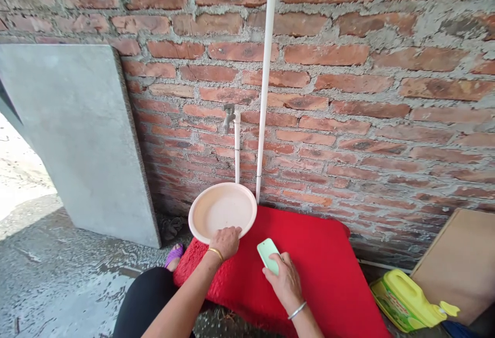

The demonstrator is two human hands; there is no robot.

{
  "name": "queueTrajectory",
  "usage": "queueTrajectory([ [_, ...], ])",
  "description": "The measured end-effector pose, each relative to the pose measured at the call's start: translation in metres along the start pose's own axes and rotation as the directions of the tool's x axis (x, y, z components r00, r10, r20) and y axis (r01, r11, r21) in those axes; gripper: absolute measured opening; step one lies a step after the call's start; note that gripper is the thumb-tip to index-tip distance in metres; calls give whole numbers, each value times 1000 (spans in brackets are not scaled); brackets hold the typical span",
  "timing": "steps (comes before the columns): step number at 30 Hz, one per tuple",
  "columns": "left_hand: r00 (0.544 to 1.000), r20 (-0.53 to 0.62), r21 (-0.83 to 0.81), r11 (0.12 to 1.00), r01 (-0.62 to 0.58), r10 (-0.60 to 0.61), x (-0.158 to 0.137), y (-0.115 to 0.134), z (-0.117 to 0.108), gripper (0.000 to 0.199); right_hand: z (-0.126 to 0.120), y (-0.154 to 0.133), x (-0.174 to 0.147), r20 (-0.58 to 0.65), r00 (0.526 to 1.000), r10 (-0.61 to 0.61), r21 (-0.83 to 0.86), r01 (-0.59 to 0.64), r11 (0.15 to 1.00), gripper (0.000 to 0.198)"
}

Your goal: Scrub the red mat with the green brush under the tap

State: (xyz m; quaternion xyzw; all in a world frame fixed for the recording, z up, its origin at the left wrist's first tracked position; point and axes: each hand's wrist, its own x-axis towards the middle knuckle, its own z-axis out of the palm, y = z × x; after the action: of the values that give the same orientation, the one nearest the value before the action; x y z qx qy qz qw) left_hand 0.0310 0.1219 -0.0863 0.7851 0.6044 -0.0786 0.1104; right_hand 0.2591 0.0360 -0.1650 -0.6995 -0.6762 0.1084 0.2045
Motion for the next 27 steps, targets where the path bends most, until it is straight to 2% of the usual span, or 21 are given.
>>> queueTrajectory([
  [4, 1000, -4, -9, 1000, 7, -7, -1, 1, -1, 44, -33, 53, 7, -26, 982, 185, -15, -185, 983, 26],
  [9, 1000, -12, -6, 1000, 5, -5, -1, 1, -1, 44, -74, 114, 0, -72, 882, 466, -52, -470, 881, 43],
  [11, 1000, -14, -5, 1000, 9, -9, 0, 1, 0, 44, -83, 126, -4, -91, 852, 515, -45, -520, 853, 46],
  [13, 1000, -15, -2, 1000, 12, -12, 0, 1, 0, 44, -85, 129, -5, -114, 848, 518, -43, -525, 850, 45],
  [15, 1000, -15, 3, 1000, 10, -10, 0, 1, 1, 44, -81, 123, -4, -135, 858, 496, -38, -505, 863, 43],
  [18, 1000, -13, 9, 1000, 4, -4, 1, 0, 2, 45, -64, 93, -4, -148, 903, 403, -11, -409, 913, 38],
  [22, 1000, -14, 6, 1000, 8, -8, 3, -1, 4, 45, -25, 30, -17, -87, 989, 121, 62, -116, 991, 24],
  [24, 1000, -15, 5, 1000, 8, -8, 4, -2, 5, 44, -6, 1, -27, -47, 999, 0, 73, 4, 997, 23],
  [27, 1000, -9, 1, 1000, 3, -3, 5, -4, 6, 43, 11, -22, -39, -7, 998, -57, 32, 58, 998, 30],
])
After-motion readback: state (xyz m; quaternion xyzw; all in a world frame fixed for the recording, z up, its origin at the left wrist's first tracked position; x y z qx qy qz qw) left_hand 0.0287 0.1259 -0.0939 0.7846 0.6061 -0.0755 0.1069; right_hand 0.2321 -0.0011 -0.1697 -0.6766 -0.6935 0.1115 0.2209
